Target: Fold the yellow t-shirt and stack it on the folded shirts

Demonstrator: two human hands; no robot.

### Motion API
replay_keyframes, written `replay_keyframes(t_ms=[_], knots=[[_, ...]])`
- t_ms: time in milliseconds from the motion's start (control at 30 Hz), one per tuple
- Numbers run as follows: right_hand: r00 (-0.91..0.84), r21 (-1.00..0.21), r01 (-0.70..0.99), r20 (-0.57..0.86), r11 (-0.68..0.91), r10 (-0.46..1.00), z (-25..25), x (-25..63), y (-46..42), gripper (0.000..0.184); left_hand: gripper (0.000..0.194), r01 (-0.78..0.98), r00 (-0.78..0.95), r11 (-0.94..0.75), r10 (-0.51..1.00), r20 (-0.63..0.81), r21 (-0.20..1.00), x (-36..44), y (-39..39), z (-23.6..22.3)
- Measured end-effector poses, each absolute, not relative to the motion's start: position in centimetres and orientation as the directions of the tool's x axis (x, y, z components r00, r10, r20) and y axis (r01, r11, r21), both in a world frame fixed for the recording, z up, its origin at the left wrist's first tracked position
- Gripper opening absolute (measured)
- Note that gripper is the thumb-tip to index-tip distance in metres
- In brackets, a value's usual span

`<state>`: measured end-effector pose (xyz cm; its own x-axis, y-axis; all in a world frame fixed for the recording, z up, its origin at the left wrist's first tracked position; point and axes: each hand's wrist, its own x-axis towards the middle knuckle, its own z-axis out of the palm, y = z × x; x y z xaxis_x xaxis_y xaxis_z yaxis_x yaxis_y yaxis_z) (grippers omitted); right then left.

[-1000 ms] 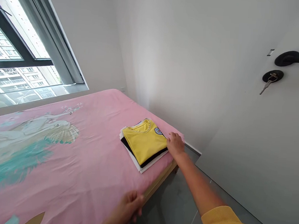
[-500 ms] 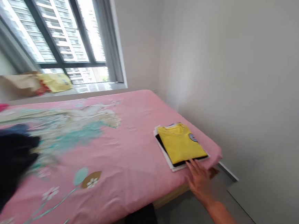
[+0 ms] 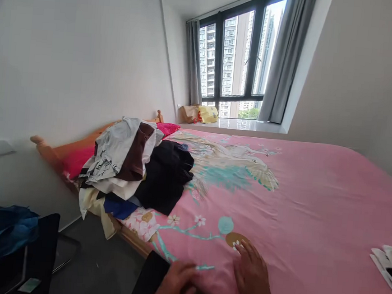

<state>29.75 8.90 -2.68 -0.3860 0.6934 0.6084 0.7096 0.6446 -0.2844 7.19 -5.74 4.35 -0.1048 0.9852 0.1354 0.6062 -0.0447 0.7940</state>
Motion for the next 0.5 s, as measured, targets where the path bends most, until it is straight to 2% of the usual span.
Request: replay_keyframes(t_ms=[33,100,167,233,300,333,467,500], knots=[[-0.399,-0.266,0.729,0.583,0.631,0.708,-3.2,28.2,8.9,0.037,0.038,0.717,-0.12,-0.096,0.959,0.257,0.69,4.3,-4.8,5.4],[-0.417,-0.234,0.761,0.538,0.605,0.732,-4.4,26.6,8.8,0.036,0.044,0.872,-0.238,-0.024,0.853,0.465,0.49,-2.2,-2.7,8.1],[-0.418,-0.232,0.767,0.528,0.599,0.74,-5.2,26.4,8.8,0.036,0.051,0.917,-0.356,0.147,0.717,0.599,0.37,-8.7,-0.6,11.2],[-0.418,-0.243,0.75,0.546,0.615,0.726,-5.7,27.0,9.0,0.038,0.062,0.871,-0.489,0.368,0.573,0.658,0.326,-14.2,1.3,14.5],[-0.408,-0.249,0.742,0.569,0.623,0.714,-6.0,27.4,9.3,0.038,0.07,0.791,-0.582,0.513,0.468,0.664,0.332,-18.2,2.6,17.4],[-0.406,-0.251,0.736,0.581,0.629,0.706,-6.0,27.6,9.5,0.038,0.068,0.759,-0.621,0.541,0.437,0.65,0.362,-19.6,3.1,18.7],[-0.38,-0.27,0.713,0.627,0.647,0.68,-6.1,27.5,10.0,0.035,0.028,0.658,-0.749,0.493,0.35,0.563,0.569,-22.7,3.6,23.3],[-0.373,-0.277,0.705,0.637,0.652,0.675,-6.1,27.5,10.0,0.035,0.024,0.645,-0.761,0.472,0.327,0.56,0.601,-23.0,3.6,24.5]])
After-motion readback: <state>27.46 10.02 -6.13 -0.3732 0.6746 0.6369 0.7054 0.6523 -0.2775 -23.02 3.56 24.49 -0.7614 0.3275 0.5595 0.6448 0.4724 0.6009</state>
